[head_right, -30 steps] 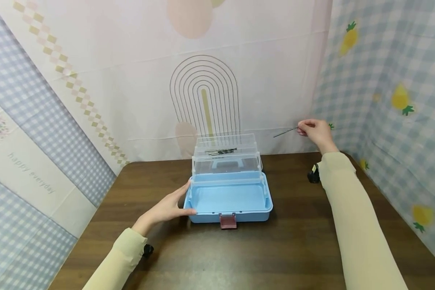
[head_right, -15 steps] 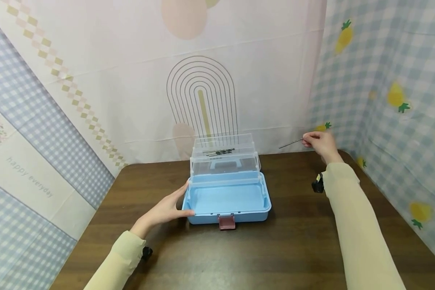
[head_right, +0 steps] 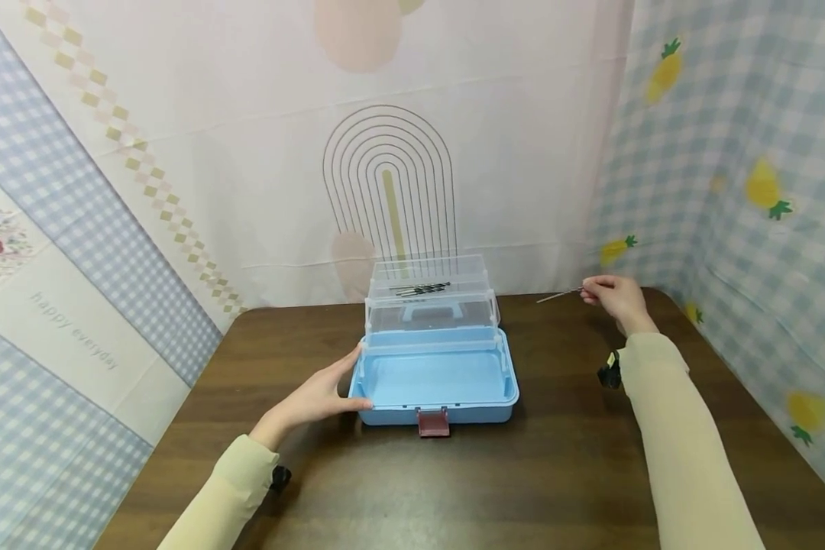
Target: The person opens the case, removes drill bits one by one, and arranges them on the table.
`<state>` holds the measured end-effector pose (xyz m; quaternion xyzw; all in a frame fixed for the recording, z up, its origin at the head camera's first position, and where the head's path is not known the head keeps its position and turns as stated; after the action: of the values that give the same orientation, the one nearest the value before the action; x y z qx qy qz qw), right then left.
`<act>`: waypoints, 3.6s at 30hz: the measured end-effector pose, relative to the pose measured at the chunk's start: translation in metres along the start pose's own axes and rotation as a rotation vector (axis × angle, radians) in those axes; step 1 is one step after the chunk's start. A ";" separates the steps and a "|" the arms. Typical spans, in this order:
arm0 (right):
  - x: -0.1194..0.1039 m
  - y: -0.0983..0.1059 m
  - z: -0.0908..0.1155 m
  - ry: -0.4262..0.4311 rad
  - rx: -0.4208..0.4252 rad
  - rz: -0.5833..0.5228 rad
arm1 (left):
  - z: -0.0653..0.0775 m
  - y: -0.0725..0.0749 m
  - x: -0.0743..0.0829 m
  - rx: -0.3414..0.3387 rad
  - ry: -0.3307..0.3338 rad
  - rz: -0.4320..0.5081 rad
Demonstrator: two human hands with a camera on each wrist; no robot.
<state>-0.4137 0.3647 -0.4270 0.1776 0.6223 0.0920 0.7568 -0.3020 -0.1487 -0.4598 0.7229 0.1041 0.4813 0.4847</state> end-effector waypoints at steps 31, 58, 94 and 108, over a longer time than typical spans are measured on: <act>0.021 -0.029 -0.002 -0.005 -0.054 -0.068 | -0.001 -0.001 -0.003 0.008 -0.012 0.003; 0.056 -0.033 -0.005 -0.113 0.018 -0.037 | -0.001 -0.002 -0.005 0.009 0.006 0.021; 0.071 -0.034 -0.010 -0.166 0.004 0.078 | 0.000 -0.003 -0.006 0.000 0.017 0.039; 0.068 -0.037 -0.004 -0.173 -0.040 0.182 | 0.000 -0.001 -0.004 0.006 0.004 0.043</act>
<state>-0.4066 0.3557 -0.5032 0.2254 0.5341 0.1570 0.7995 -0.3037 -0.1508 -0.4626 0.7255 0.0912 0.4926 0.4719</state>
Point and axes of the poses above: each hand's wrist, its own z-axis away from the middle knuckle, its own y-axis out of the back of the hand, x = y × z, the point moved 10 cm from there along -z, towards the middle knuckle, and after that the axes turned 10 degrees about -y, right-handed, at the moved point
